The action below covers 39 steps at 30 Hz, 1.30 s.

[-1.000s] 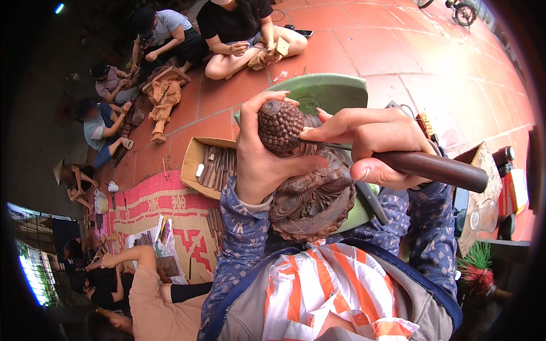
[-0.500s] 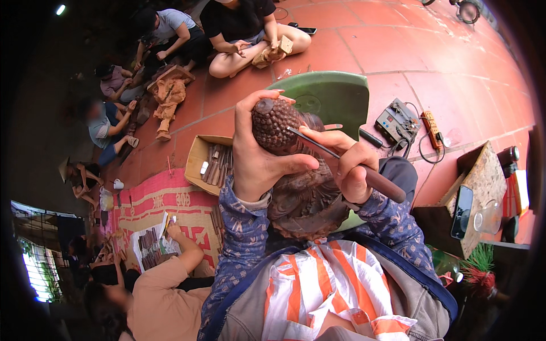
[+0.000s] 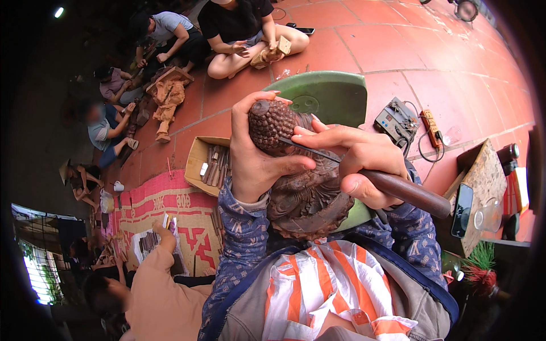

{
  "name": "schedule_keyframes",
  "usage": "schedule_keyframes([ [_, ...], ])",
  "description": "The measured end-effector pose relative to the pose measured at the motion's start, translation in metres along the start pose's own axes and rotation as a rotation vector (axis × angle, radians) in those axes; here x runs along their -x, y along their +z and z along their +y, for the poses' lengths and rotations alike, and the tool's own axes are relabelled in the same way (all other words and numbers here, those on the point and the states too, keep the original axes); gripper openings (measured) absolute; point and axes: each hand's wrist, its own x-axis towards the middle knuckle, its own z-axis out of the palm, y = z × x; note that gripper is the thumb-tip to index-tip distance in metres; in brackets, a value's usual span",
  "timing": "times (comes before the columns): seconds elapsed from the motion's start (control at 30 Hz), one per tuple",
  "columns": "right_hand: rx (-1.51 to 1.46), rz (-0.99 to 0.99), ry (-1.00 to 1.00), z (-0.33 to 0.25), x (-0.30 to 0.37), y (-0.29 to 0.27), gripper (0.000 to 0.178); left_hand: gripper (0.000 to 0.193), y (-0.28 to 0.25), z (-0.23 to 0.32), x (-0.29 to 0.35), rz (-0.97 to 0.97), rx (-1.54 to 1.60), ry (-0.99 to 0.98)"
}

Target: The person carves a wooden Buddha statue using a chisel and mallet. They hold the statue in their lap and repeatedly strike the chisel to refine the details of the head and hair.

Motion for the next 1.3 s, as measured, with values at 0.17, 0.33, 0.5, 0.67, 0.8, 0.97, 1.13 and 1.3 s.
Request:
schedule_keyframes([
  [0.17, -0.081, 0.127, -0.113, 0.019, 0.013, 0.018, 0.031, 0.100, 0.002, 0.003, -0.001, -0.003, -0.002, 0.006],
  [0.33, -0.187, 0.300, -0.266, 0.054, 0.027, 0.052, 0.037, 0.100, 0.002, 0.000, -0.001, -0.009, 0.020, 0.005],
  [0.5, -0.471, 0.477, -0.165, 0.040, 0.029, 0.059, 0.028, 0.097, 0.001, 0.003, -0.002, -0.019, -0.036, 0.016],
  [0.67, -0.212, 0.503, -0.074, 0.015, 0.033, 0.047, 0.026, 0.093, 0.000, 0.002, 0.000, 0.017, -0.042, 0.002],
  [0.8, 0.168, 0.431, -0.003, -0.007, 0.043, 0.032, 0.025, 0.073, 0.000, 0.001, -0.003, 0.029, -0.121, 0.041],
  [0.97, 0.271, 0.308, 0.038, -0.015, 0.043, 0.029, 0.032, 0.048, 0.008, 0.009, -0.001, 0.097, -0.105, -0.012],
  [1.13, 0.117, 0.288, 0.036, -0.020, 0.050, 0.031, 0.068, 0.065, 0.002, 0.007, -0.004, 0.052, 0.024, -0.006],
  [1.3, -0.118, 0.397, -0.021, -0.007, 0.050, 0.039, 0.080, 0.097, -0.002, -0.001, -0.002, -0.034, -0.043, 0.081],
])
